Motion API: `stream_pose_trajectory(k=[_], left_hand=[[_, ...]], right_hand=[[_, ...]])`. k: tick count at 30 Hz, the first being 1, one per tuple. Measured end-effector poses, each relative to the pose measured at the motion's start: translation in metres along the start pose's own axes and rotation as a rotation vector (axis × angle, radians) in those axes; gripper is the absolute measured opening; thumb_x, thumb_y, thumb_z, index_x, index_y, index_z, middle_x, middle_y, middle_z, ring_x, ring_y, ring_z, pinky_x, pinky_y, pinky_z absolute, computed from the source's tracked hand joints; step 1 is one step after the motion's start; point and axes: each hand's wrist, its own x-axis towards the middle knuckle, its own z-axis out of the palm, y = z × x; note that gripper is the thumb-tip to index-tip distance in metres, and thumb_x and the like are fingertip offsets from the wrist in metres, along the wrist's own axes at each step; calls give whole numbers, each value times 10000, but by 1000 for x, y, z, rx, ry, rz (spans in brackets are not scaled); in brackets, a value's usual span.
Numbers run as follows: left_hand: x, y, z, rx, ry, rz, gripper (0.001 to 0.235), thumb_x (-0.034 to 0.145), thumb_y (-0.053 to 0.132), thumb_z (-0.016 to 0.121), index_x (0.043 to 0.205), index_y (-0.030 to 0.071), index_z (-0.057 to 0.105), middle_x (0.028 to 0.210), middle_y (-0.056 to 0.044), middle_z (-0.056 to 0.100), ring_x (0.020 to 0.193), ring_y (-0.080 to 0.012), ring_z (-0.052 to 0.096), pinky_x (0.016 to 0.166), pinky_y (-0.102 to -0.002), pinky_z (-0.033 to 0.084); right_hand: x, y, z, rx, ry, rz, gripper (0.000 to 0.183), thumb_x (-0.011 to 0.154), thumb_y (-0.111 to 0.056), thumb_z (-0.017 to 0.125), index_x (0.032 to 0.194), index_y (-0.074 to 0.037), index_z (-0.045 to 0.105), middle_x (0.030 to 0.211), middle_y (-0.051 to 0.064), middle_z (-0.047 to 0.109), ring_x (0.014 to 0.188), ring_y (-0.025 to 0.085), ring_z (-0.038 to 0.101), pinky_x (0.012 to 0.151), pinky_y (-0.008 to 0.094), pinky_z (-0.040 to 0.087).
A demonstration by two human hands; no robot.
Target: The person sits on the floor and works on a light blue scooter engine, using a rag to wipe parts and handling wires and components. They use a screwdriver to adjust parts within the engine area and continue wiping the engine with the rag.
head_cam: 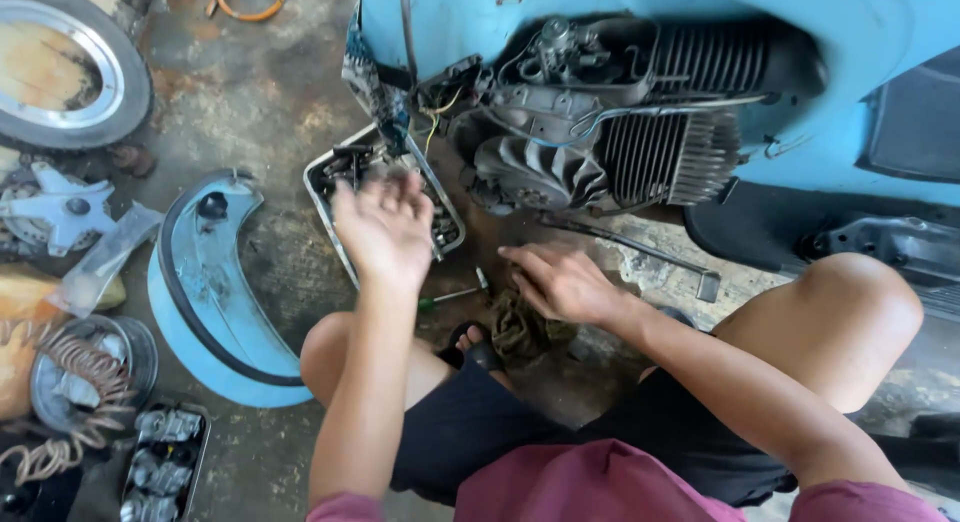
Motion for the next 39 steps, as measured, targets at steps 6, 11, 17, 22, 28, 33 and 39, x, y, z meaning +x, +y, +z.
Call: stream_pose_trajectory(k=[6, 11, 17, 22, 28, 33, 39], left_hand=[[79, 24, -22, 102, 10, 167, 242, 911, 473, 660, 948, 234, 662, 915, 59, 632, 756, -142, 589, 677, -336, 411], [115, 25, -19, 454, 66, 130, 197, 914, 377, 659, 957, 185, 644, 876, 41, 634, 718, -123, 587, 663, -290, 437], [165, 17, -53, 582, 143, 161, 191, 944, 375, 618, 1001, 193, 632, 896, 39, 689, 717, -130, 600, 652, -315, 436], [156, -4, -59, 506, 250, 209, 157, 944, 292, 601, 940, 135, 610, 790, 2, 635, 642, -123, 547, 551, -269, 417], [175, -13, -85, 706, 292, 203, 191, 870, 353, 649, 938, 175, 638, 816, 18, 691, 673, -113, 658, 550, -262, 497], [194, -51, -135, 1140, 235, 81, 446, 952, 508, 563, 921, 104, 750, 814, -69, 757, 713, -193, 752, 619, -311, 592], [143, -38, -133, 1633, -281, -308, 1101, 931, 862, 225, 1543, -34, 415, 1622, -264, 350, 1556, -373, 255, 1324, -493, 118]], right_hand=[[-28, 26, 50, -187, -964, 190, 417, 1058, -360, 487, 1325, -77, 636, 1308, 188, 642, 1118, 349, 665, 923, 455, 543], [-62, 50, 76, -206, -991, 231, 475, 1011, -431, 568, 1292, -59, 655, 1243, 218, 654, 1077, 417, 676, 888, 495, 556], [-112, 87, 123, -271, -1111, 344, 755, 919, -428, 719, 1554, -143, 427, 1354, 237, 596, 1130, 414, 671, 913, 524, 563], [-197, 149, 191, -402, -1085, 172, 722, 836, -351, 835, 1434, -87, 527, 1195, 250, 638, 1019, 407, 692, 876, 537, 571], [-158, 133, 180, -197, -764, 207, 313, 882, -383, 582, 914, -89, 682, 875, 186, 683, 883, 399, 687, 782, 547, 559], [-73, 80, 143, 420, -188, 508, 237, 1013, -308, 517, 1066, -149, 684, 802, 111, 665, 822, 365, 688, 760, 464, 554], [31, 21, 92, 634, 118, 616, 231, 1062, -262, 458, 1077, -146, 657, 784, 40, 516, 772, 198, 549, 730, 358, 495]])
